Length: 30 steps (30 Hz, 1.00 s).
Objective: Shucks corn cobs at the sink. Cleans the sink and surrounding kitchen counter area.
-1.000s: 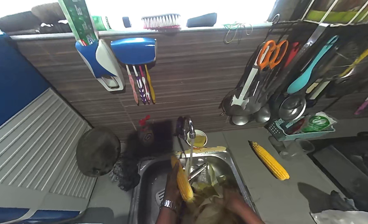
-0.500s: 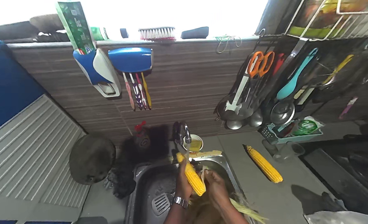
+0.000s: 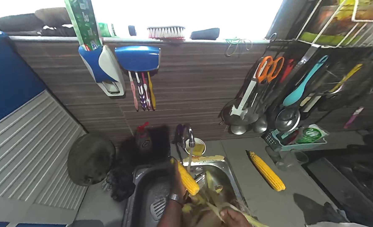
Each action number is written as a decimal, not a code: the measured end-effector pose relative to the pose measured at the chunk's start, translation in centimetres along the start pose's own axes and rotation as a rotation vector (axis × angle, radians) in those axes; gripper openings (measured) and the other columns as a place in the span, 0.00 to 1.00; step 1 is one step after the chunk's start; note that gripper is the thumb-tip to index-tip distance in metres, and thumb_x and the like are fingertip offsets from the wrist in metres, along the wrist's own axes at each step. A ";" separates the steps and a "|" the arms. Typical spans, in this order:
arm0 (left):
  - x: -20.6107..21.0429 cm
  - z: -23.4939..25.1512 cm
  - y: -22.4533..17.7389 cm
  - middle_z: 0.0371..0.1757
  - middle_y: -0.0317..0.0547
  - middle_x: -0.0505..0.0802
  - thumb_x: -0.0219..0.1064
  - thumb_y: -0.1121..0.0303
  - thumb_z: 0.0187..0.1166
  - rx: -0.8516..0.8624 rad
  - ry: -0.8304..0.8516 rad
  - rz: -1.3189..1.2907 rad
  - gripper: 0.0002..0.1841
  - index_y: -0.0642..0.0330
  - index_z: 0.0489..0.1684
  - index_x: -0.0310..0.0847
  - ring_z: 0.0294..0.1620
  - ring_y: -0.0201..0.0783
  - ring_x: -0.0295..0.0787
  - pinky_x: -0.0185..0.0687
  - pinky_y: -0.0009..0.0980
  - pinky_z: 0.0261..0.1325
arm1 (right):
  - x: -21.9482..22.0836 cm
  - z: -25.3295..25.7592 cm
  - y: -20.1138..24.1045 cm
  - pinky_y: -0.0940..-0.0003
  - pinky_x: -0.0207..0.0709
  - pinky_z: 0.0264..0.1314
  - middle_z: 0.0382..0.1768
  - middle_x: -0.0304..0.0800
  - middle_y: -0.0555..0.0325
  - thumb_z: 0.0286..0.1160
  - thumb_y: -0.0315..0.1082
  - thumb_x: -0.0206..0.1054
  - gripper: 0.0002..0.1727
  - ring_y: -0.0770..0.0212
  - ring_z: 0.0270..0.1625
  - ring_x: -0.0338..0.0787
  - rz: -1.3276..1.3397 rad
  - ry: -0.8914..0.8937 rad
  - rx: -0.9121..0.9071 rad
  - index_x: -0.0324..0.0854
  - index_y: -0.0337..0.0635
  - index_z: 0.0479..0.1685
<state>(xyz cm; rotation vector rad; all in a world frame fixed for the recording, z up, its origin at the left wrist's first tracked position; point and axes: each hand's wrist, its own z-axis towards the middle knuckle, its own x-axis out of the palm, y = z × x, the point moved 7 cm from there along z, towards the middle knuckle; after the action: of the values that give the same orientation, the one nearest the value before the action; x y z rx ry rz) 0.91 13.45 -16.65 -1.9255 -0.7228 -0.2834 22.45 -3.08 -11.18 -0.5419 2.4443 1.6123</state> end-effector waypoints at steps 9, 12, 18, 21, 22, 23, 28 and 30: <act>2.2 -2.4 0.4 0.38 0.57 0.89 0.58 0.65 0.86 -0.120 0.187 -0.067 0.14 0.66 0.61 0.73 0.33 0.48 0.91 0.91 0.43 0.37 | 1.2 3.7 3.4 0.44 0.73 0.82 0.75 0.82 0.44 0.71 0.70 0.69 0.46 0.45 0.78 0.81 -0.488 -0.050 -0.064 0.77 0.42 0.80; 3.3 -4.0 1.4 0.41 0.57 0.89 0.62 0.68 0.84 -0.115 0.215 -0.140 0.17 0.65 0.65 0.71 0.35 0.49 0.90 0.91 0.45 0.40 | 2.9 6.3 5.4 0.46 0.80 0.76 0.68 0.87 0.47 0.64 0.62 0.78 0.51 0.52 0.68 0.88 -0.294 -0.010 -0.113 0.65 0.46 0.87; 3.3 -3.2 -0.1 0.31 0.54 0.88 0.63 0.74 0.71 -0.129 0.245 -0.199 0.12 0.66 0.50 0.73 0.28 0.46 0.89 0.90 0.41 0.33 | 5.3 7.7 4.6 0.57 0.89 0.41 0.39 0.92 0.52 0.64 0.45 0.78 0.29 0.57 0.36 0.92 0.215 0.248 0.049 0.80 0.40 0.64; 3.8 -3.3 -1.1 0.26 0.48 0.85 0.58 0.68 0.77 -0.111 0.321 -0.314 0.07 0.62 0.42 0.75 0.25 0.42 0.87 0.89 0.38 0.32 | 7.2 6.7 4.5 0.67 0.83 0.25 0.30 0.89 0.56 0.64 0.45 0.75 0.23 0.62 0.25 0.87 0.725 0.516 0.097 0.80 0.45 0.56; 4.1 -3.4 -1.5 0.24 0.45 0.85 0.56 0.65 0.80 -0.097 0.362 -0.340 0.09 0.61 0.37 0.77 0.24 0.40 0.86 0.89 0.37 0.32 | 7.8 6.4 4.5 0.70 0.82 0.23 0.31 0.89 0.57 0.61 0.48 0.77 0.23 0.64 0.24 0.87 0.844 0.607 0.118 0.82 0.48 0.54; 4.6 -3.6 -1.9 0.23 0.44 0.84 0.55 0.61 0.82 -0.095 0.413 -0.359 0.12 0.59 0.35 0.78 0.24 0.39 0.86 0.89 0.36 0.32 | 8.2 6.0 4.5 0.72 0.80 0.22 0.30 0.88 0.59 0.57 0.51 0.79 0.24 0.66 0.24 0.86 0.919 0.669 0.137 0.84 0.50 0.51; 5.3 -2.1 -1.9 0.26 0.49 0.86 0.55 0.66 0.89 -0.186 0.333 -0.210 0.10 0.63 0.49 0.77 0.24 0.43 0.87 0.89 0.39 0.30 | 7.1 7.2 3.7 0.69 0.82 0.24 0.30 0.88 0.56 0.64 0.47 0.74 0.23 0.63 0.25 0.87 0.789 0.519 0.148 0.79 0.45 0.55; 4.8 -0.9 -1.9 0.26 0.49 0.86 0.55 0.70 0.89 -0.103 0.180 -0.050 0.08 0.66 0.52 0.75 0.22 0.42 0.86 0.88 0.37 0.26 | 6.0 8.2 3.8 0.65 0.84 0.28 0.31 0.89 0.54 0.68 0.43 0.72 0.26 0.61 0.27 0.88 0.442 0.364 0.139 0.74 0.42 0.64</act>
<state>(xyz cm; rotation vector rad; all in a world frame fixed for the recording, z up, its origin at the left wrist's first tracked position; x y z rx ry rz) 3.66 15.00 -12.48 -1.9514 -0.6476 -0.5272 14.91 4.50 -13.21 -0.3079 3.0976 1.5794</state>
